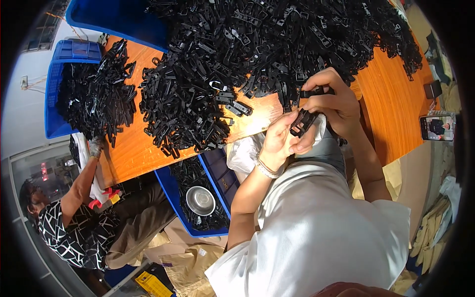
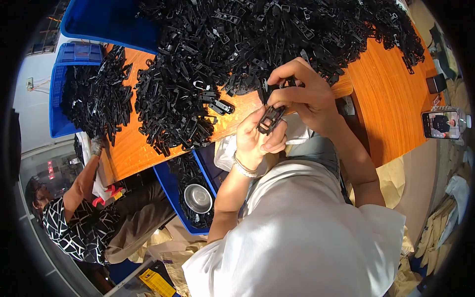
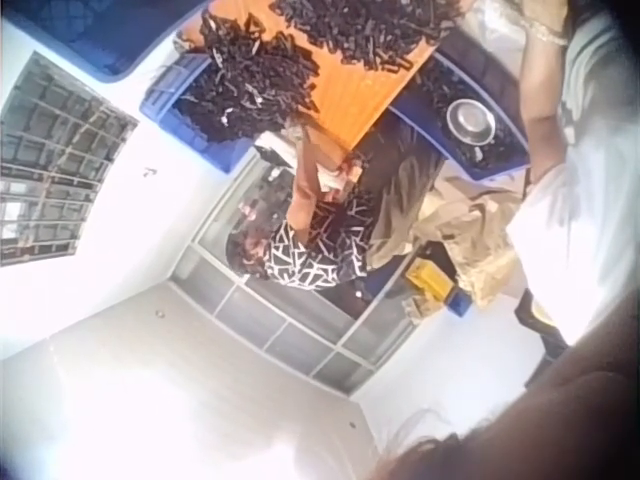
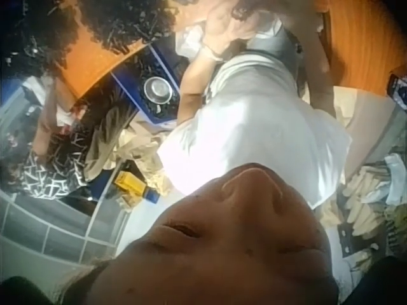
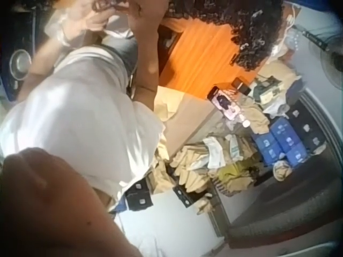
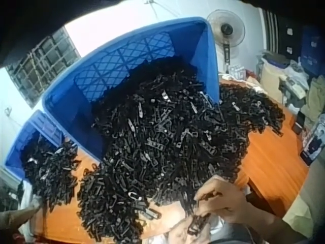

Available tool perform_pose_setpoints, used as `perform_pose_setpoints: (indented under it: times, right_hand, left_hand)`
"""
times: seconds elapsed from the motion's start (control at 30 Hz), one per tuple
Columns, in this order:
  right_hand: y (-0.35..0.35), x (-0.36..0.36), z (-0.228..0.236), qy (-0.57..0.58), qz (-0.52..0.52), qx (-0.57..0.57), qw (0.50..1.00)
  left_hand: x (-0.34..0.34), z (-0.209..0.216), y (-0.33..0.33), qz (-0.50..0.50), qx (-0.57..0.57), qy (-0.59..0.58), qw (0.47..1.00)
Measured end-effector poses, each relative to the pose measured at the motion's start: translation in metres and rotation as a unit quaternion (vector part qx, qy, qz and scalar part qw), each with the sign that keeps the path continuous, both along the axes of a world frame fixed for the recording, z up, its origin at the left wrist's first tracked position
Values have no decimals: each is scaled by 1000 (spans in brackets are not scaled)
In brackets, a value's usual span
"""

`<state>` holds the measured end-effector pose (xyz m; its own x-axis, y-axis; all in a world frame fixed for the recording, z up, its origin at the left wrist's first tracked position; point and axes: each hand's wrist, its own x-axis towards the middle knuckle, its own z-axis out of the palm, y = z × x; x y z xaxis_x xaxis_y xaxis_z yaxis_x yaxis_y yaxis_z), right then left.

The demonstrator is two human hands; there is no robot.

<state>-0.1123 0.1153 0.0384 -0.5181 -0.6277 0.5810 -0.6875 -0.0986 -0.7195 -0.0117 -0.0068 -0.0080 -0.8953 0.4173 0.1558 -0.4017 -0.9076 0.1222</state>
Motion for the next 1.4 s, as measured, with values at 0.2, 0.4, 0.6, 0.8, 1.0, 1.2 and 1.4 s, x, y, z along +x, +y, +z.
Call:
perform_pose_setpoints:
  times: [0.2,0.4,0.6,0.8,1.0,1.2,1.4]
  right_hand:
    - [0,4,-4,-62,-11,-8,998]
    - [14,21,0,43,-73,76,994]
    - [31,35,-26,103,-174,101,974]
    - [45,27,-31,-179,-218,-15,959]
    - [45,19,-31,-382,-280,-75,878]
    - [40,3,-37,-408,-281,-101,863]
    - [40,-5,-45,-545,-145,-141,814]
  left_hand:
    - [4,-1,0,37,-7,-47,998]
    - [-11,31,15,229,-139,-292,918]
    - [-18,15,19,206,-237,-82,946]
    - [-90,10,-8,466,-767,165,410]
    - [-117,3,-8,324,-928,151,100]
    - [-101,-9,-15,456,-809,8,370]
    - [-53,-5,-1,371,-580,-44,724]
